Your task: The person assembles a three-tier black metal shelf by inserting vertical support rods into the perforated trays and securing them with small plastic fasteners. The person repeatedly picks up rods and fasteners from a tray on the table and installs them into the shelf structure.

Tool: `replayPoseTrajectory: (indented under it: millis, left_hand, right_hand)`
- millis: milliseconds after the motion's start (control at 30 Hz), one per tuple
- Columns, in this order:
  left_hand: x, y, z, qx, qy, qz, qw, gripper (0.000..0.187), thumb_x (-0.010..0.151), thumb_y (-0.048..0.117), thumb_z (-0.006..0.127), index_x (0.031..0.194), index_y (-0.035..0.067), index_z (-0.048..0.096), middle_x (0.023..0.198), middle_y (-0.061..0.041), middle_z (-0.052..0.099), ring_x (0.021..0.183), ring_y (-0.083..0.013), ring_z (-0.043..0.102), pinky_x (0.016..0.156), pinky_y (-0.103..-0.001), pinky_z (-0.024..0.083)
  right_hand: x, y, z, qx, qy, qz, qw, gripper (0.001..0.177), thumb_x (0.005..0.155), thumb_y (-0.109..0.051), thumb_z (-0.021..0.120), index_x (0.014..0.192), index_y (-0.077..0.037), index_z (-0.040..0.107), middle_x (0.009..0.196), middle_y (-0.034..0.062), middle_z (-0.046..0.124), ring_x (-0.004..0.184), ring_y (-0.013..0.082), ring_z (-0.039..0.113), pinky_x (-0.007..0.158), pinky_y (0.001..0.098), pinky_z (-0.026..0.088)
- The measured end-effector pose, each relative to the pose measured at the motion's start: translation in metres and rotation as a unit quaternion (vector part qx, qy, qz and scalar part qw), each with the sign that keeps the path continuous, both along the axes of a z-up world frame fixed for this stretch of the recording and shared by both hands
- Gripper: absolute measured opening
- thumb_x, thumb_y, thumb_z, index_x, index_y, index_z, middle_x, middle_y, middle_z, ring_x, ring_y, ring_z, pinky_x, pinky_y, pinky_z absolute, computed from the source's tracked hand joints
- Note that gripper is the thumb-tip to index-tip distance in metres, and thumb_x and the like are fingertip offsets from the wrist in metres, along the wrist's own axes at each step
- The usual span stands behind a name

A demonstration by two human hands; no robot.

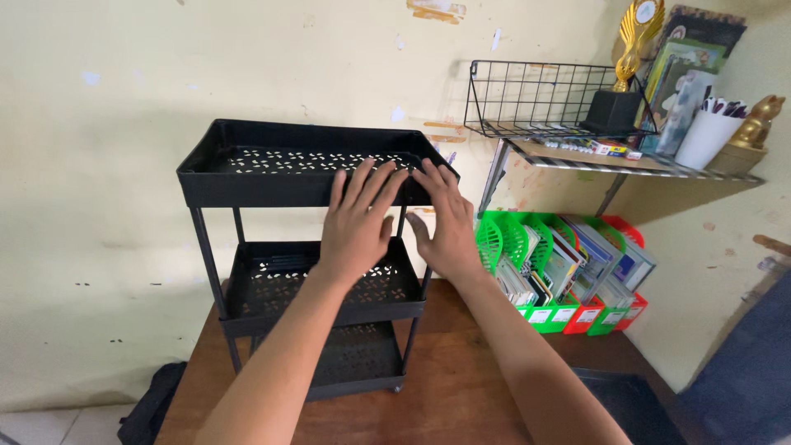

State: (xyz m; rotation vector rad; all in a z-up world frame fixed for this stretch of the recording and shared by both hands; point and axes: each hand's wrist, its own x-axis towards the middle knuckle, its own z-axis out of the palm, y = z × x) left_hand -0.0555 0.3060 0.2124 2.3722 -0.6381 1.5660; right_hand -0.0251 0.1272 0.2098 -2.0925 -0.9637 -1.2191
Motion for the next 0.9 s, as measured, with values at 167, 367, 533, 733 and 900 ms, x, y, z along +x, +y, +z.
replayPoseTrajectory:
  millis: [167,367,533,733,900]
  left_hand:
    - [-0.01,-0.013,-0.05,-0.011,0.047,-0.022,0.999,0.076,0.076,0.003,0.072,0.148,0.007,0.046,0.158,-0.016,0.043,0.149,-0.034,0.034,0.119,-0.056,0.029]
    - [-0.015,-0.031,-0.113,-0.084,0.123,-0.083,0.985,0.064,0.086,0.008,0.07,0.146,0.003,0.047,0.151,-0.015,0.05,0.142,-0.0321,0.047,0.113,-0.048,0.039]
    - [-0.015,-0.061,-0.15,-0.062,0.163,-0.136,0.975,0.071,0.078,0.012,0.074,0.142,-0.003,0.047,0.142,-0.022,0.051,0.132,-0.0388,0.049,0.107,-0.051,0.039]
    - [-0.012,-0.136,-0.194,-0.044,0.216,-0.188,0.957,0.068,0.084,0.01,0.073,0.145,-0.001,0.046,0.145,-0.02,0.053,0.136,-0.037,0.05,0.107,-0.05,0.042]
    - [-0.005,-0.226,-0.23,-0.037,0.251,-0.263,0.931,0.075,0.077,0.011,0.075,0.144,-0.004,0.043,0.143,-0.025,0.05,0.131,-0.0434,0.048,0.103,-0.053,0.042]
  right_hand:
    - [-0.021,0.003,-0.023,0.009,-0.03,-0.027,0.999,0.064,0.091,-0.008,0.069,0.15,-0.006,0.045,0.161,0.0183,0.042,0.152,0.0368,0.037,0.116,0.0486,0.033]
    - [-0.041,-0.006,-0.079,-0.026,0.063,-0.029,0.997,0.06,0.083,-0.006,0.065,0.142,-0.007,0.054,0.15,0.0151,0.054,0.136,0.034,0.052,0.11,0.0471,0.039]
    - [-0.044,-0.044,-0.125,-0.027,0.119,-0.066,0.99,0.052,0.092,-0.009,0.065,0.142,-0.008,0.054,0.144,0.0128,0.059,0.132,0.0324,0.055,0.108,0.0467,0.043]
    - [-0.064,-0.123,-0.166,-0.023,0.164,-0.091,0.982,0.06,0.083,-0.006,0.064,0.142,-0.005,0.052,0.144,0.0172,0.059,0.131,0.0356,0.054,0.107,0.0474,0.042]
    - [-0.074,-0.213,-0.194,-0.034,0.217,-0.138,0.966,0.058,0.087,-0.008,0.066,0.143,-0.006,0.052,0.142,0.0176,0.058,0.131,0.0363,0.054,0.11,0.0474,0.042]
